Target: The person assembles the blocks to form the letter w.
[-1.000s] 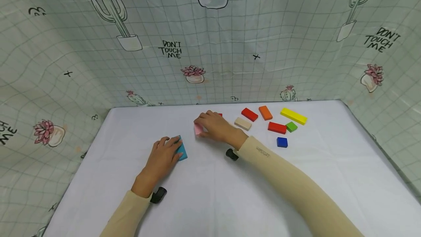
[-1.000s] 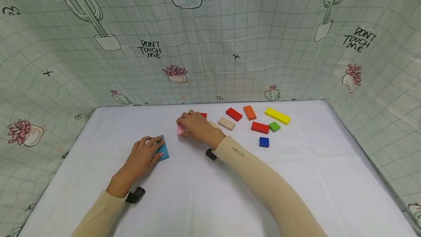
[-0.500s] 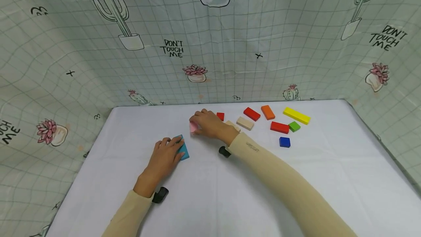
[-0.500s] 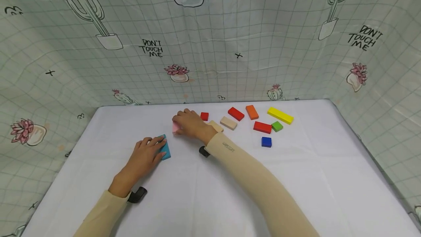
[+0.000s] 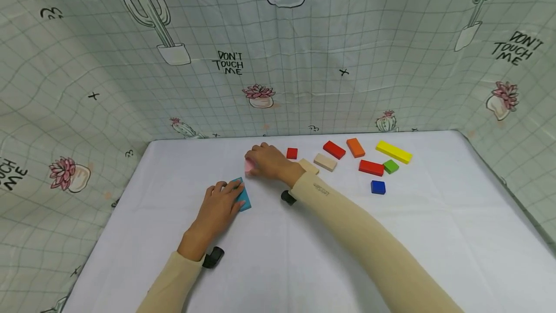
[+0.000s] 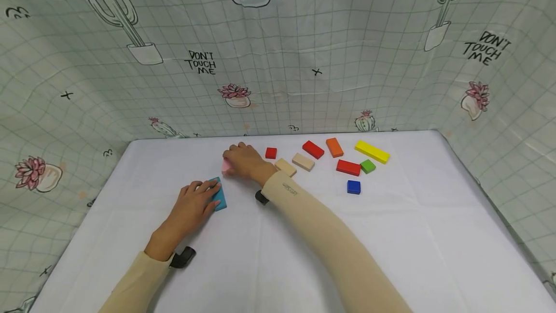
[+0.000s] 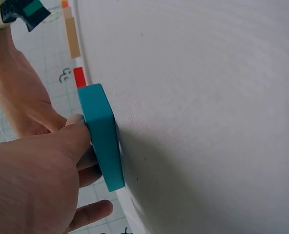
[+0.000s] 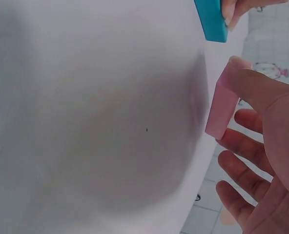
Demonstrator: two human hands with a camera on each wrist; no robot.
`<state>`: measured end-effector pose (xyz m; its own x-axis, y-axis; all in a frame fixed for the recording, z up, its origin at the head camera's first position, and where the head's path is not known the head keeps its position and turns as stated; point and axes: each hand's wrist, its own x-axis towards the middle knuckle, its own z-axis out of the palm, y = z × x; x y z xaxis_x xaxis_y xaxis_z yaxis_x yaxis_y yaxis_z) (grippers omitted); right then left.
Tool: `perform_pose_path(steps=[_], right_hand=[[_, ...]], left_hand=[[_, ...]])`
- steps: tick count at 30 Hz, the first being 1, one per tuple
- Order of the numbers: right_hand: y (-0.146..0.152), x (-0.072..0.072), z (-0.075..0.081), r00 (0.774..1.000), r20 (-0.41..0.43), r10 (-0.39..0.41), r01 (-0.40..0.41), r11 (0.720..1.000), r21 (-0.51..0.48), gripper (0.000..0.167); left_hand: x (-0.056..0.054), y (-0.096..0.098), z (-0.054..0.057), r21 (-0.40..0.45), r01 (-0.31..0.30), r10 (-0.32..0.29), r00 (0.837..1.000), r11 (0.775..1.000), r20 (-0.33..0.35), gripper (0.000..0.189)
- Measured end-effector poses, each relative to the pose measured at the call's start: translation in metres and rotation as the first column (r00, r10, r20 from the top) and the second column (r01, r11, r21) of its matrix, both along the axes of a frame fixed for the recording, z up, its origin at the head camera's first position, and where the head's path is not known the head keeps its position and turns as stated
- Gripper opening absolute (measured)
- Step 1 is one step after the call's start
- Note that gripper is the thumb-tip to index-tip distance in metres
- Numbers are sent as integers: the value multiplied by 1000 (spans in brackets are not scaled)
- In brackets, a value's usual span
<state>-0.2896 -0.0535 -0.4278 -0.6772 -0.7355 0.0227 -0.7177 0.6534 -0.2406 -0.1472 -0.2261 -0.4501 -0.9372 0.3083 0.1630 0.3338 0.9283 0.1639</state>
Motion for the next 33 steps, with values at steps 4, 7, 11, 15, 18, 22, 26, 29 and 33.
perform_pose_path(steps=[4, 7, 11, 15, 18, 22, 26, 29, 33], right_hand=[[-5, -3, -4, 1000, 18, -13, 13, 1000, 2, 47], [-8, -5, -7, 999, 29, -16, 16, 1000, 4, 48], [-14, -7, -8, 999, 31, -20, 20, 1000, 4, 48], [-20, -9, -8, 999, 40, -25, 24, 1000, 2, 47], [-24, -9, -7, 998, 49, -26, 26, 1000, 9, 47], [-27, -8, -3, 998, 58, -12, 12, 1000, 15, 45], [-30, -6, -2, 997, 74, 3, -6, 999, 36, 42], [-32, -6, -4, 996, 88, -3, -2, 998, 59, 43], [-33, -7, -7, 994, 106, -7, 1, 998, 55, 44]], left_hand=[[0, 0, 0, 0, 8, -8, 1000, 1000, -15, 44], [-1, 0, -1, 2, 9, -9, 1000, 1000, -10, 45], [-1, 0, -2, 18, 4, -5, 1000, 1000, 6, 45], [-1, -1, -2, 23, -1, 1, 1000, 1000, 15, 44], [-1, -1, -3, 22, -5, 4, 1000, 1000, 17, 44], [-2, -1, -4, 26, -8, 8, 1000, 1000, 16, 44], [-2, -1, -4, 20, -14, 13, 1000, 1000, 24, 45], [-2, 0, -3, 10, -19, 19, 999, 1000, 30, 45], [-2, 1, -3, 6, -27, 27, 999, 1000, 33, 46]])
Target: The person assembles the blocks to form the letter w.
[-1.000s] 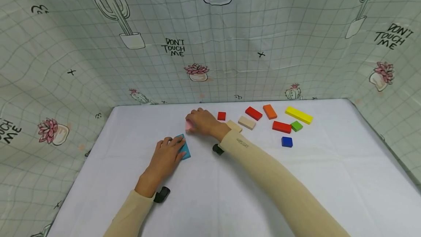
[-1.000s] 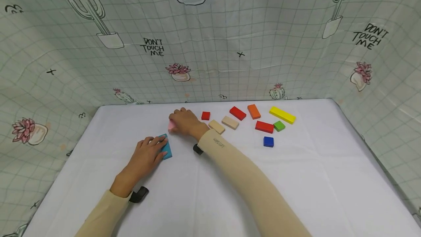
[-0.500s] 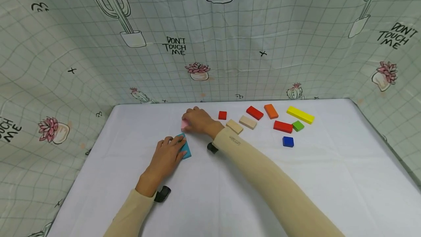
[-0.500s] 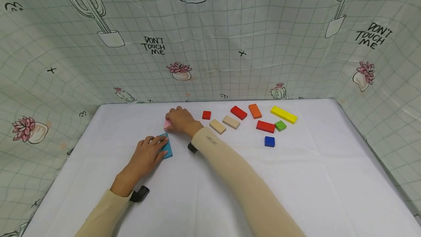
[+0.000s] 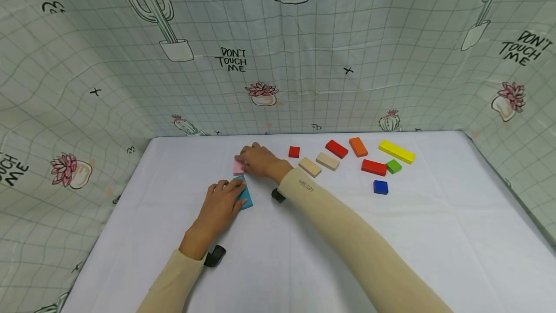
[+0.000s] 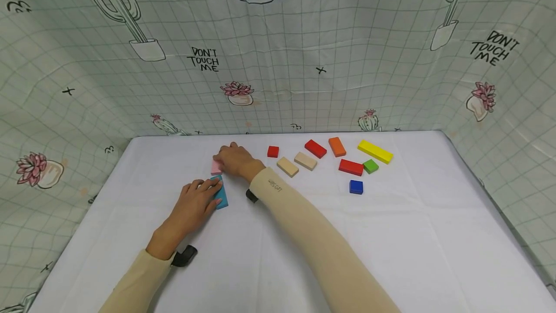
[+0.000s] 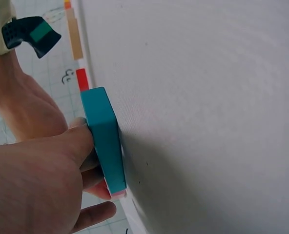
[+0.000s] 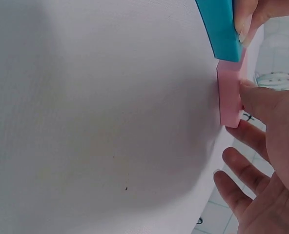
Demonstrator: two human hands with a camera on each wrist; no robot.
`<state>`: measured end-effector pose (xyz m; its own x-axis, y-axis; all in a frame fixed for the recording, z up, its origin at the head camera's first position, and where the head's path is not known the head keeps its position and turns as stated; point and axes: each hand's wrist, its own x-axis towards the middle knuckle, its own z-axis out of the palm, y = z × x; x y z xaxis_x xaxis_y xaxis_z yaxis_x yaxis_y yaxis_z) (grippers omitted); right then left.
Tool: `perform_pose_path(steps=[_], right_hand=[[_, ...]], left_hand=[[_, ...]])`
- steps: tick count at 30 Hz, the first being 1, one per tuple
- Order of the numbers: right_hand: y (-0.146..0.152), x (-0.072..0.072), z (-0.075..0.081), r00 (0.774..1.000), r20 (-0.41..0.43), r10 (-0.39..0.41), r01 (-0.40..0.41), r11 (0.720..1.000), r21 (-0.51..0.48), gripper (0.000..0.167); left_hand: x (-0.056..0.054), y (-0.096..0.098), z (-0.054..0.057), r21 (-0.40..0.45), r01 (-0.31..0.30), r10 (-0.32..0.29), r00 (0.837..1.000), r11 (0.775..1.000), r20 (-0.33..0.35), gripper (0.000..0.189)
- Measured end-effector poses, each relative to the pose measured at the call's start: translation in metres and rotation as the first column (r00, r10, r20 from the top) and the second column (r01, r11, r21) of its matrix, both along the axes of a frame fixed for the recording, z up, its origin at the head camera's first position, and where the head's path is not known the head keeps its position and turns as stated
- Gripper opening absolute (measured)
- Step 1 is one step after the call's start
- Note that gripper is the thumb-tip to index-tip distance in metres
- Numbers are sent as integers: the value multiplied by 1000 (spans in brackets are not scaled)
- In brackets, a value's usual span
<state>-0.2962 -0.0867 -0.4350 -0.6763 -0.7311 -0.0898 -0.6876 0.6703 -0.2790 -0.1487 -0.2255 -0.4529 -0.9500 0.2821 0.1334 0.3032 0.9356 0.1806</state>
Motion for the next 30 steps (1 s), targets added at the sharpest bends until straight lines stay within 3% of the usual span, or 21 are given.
perform_pose_path(steps=[10, 18, 30], right_hand=[[-1, 3, 3, 998, 56, 10, -9, 1000, -24, 46], [-3, 2, 2, 1000, 7, 23, -22, 999, -28, 47], [-3, 1, -2, 995, 82, 58, -51, 995, -88, 43]], left_hand=[[3, 2, 0, 3, -12, 12, 1000, 1000, -6, 45], [3, 3, 0, 10, -20, 20, 1000, 1000, -4, 45], [3, 2, -2, 26, -18, 18, 1000, 1000, -10, 45]])
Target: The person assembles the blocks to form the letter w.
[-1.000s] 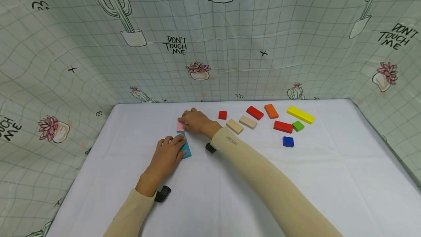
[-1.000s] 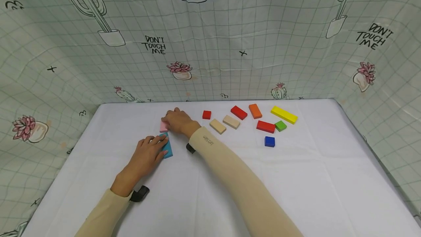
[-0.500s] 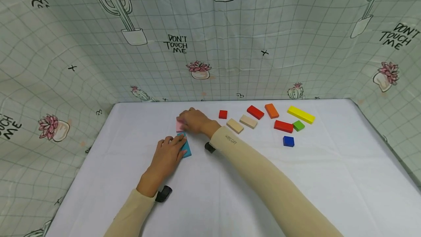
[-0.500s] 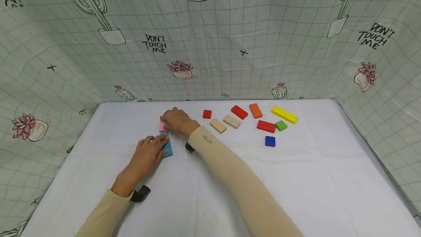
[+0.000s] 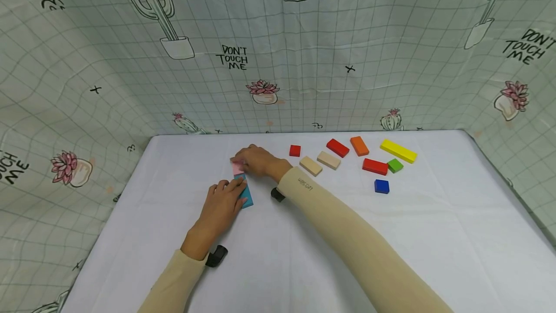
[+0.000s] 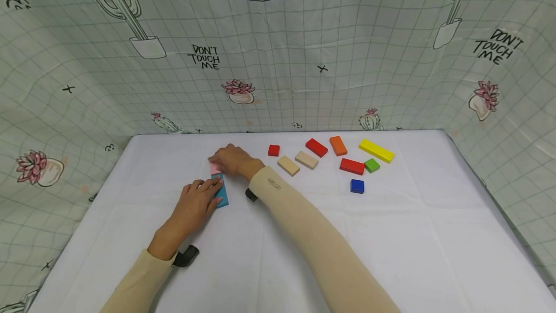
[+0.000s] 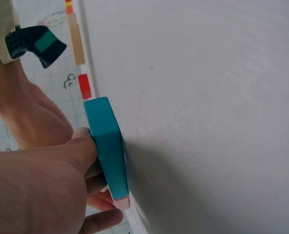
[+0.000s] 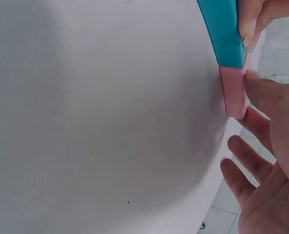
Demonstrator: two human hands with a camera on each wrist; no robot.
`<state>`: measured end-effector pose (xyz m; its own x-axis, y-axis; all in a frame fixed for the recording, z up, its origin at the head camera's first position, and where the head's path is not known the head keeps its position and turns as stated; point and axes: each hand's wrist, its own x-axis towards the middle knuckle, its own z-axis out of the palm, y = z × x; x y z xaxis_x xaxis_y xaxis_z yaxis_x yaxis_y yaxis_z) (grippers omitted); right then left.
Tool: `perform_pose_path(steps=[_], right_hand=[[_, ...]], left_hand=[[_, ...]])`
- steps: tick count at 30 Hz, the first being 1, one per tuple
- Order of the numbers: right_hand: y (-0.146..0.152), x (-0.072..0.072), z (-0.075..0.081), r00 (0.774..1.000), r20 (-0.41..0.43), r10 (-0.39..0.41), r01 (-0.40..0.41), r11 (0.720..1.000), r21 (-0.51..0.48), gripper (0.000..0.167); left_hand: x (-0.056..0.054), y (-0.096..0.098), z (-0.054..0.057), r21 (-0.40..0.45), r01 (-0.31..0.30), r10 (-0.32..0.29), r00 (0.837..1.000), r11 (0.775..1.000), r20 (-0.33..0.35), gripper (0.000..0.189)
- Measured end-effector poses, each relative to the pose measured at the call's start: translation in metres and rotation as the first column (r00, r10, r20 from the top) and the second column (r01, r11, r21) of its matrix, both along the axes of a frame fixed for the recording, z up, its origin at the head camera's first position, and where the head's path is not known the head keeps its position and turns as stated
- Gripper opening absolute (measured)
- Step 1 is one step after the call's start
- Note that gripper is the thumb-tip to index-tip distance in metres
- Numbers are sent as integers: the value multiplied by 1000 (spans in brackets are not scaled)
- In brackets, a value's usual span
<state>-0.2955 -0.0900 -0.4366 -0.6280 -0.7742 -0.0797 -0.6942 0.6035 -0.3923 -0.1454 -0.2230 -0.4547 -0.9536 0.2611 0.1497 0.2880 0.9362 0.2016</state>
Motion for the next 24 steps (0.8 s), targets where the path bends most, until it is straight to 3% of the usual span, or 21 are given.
perform_pose_path(steps=[17, 24], right_hand=[[2, 7, 1, 999, 35, 15, -16, 1000, 22, 45], [17, 11, 0, 1000, -9, 8, -8, 1000, -9, 45]], left_hand=[[1, 2, 4, -11, 8, -8, 1000, 1000, -17, 45], [3, 3, 8, -14, 7, -7, 1000, 1000, 26, 46]])
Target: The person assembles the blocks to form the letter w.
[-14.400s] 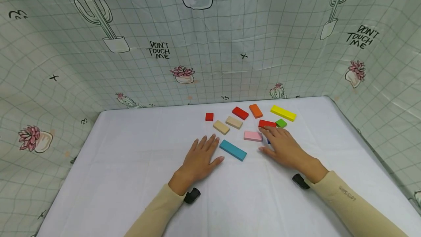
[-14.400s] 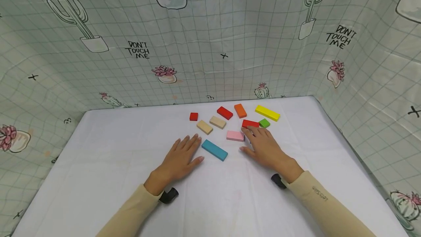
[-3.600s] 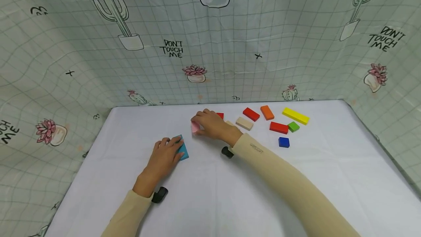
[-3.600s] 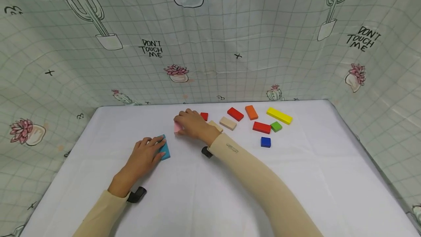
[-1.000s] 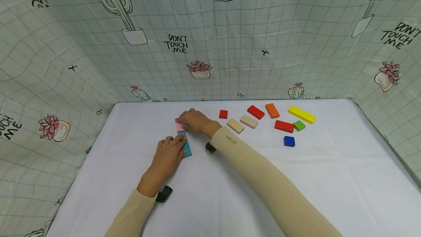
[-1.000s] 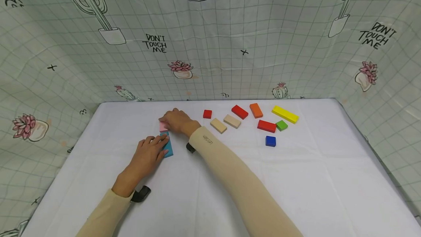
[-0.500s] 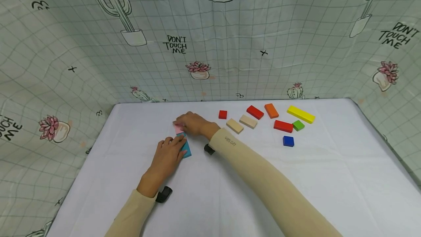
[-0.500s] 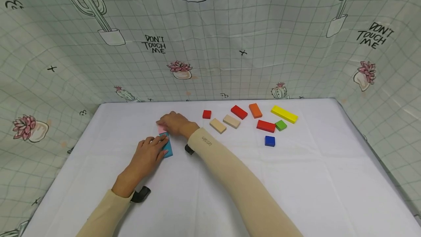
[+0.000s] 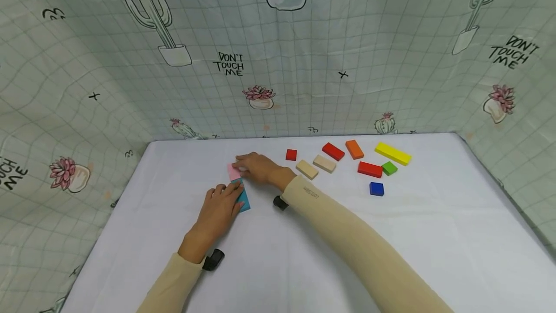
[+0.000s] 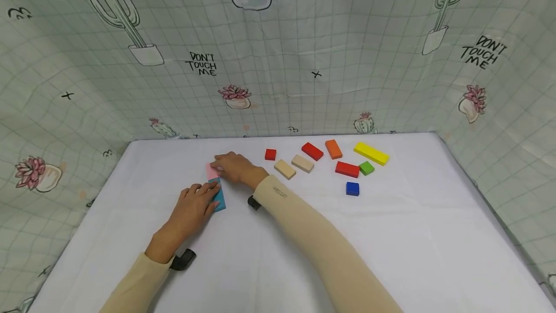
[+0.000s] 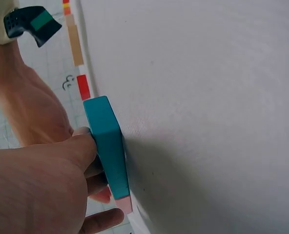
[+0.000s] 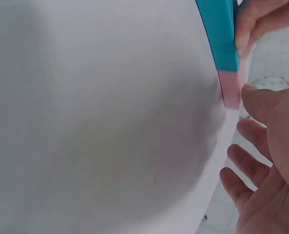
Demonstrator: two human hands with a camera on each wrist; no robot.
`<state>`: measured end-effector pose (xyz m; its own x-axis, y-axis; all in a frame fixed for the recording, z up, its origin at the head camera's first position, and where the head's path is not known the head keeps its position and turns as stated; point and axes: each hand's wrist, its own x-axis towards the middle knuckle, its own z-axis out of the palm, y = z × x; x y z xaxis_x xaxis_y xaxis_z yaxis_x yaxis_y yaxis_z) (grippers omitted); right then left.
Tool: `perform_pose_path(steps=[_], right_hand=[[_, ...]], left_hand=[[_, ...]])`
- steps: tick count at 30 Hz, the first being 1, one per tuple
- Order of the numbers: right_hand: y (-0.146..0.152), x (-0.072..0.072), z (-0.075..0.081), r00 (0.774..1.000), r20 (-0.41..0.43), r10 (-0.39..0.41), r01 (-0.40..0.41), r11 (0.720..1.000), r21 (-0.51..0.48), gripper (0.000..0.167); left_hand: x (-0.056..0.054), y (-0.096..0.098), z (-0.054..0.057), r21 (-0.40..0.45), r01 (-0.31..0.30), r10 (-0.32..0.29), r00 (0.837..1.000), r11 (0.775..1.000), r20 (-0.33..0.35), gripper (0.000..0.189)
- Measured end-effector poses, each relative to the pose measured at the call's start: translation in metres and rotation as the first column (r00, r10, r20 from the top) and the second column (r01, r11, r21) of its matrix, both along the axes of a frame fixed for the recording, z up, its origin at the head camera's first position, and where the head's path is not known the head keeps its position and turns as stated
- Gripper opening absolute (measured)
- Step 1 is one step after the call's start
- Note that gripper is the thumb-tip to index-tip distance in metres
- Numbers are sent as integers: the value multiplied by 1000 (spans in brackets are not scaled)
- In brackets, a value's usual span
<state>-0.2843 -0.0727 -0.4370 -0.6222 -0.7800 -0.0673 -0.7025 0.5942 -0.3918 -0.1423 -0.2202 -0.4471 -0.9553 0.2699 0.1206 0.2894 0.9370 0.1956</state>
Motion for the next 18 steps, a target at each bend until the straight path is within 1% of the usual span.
perform_pose_path(steps=[9, 13, 18], right_hand=[[34, 2, 7, 998, -56, -42, 41, 999, -16, 42], [51, 5, 11, 996, -80, -40, 39, 999, -13, 41], [73, 13, 14, 989, -145, -18, 17, 1000, -10, 41]], left_hand=[[-1, -1, 4, -64, 21, -20, 1000, 998, 21, 44], [-4, -2, 5, -83, 32, -32, 999, 996, 7, 42], [-6, 0, 3, -82, 35, -39, 999, 996, -38, 38]])
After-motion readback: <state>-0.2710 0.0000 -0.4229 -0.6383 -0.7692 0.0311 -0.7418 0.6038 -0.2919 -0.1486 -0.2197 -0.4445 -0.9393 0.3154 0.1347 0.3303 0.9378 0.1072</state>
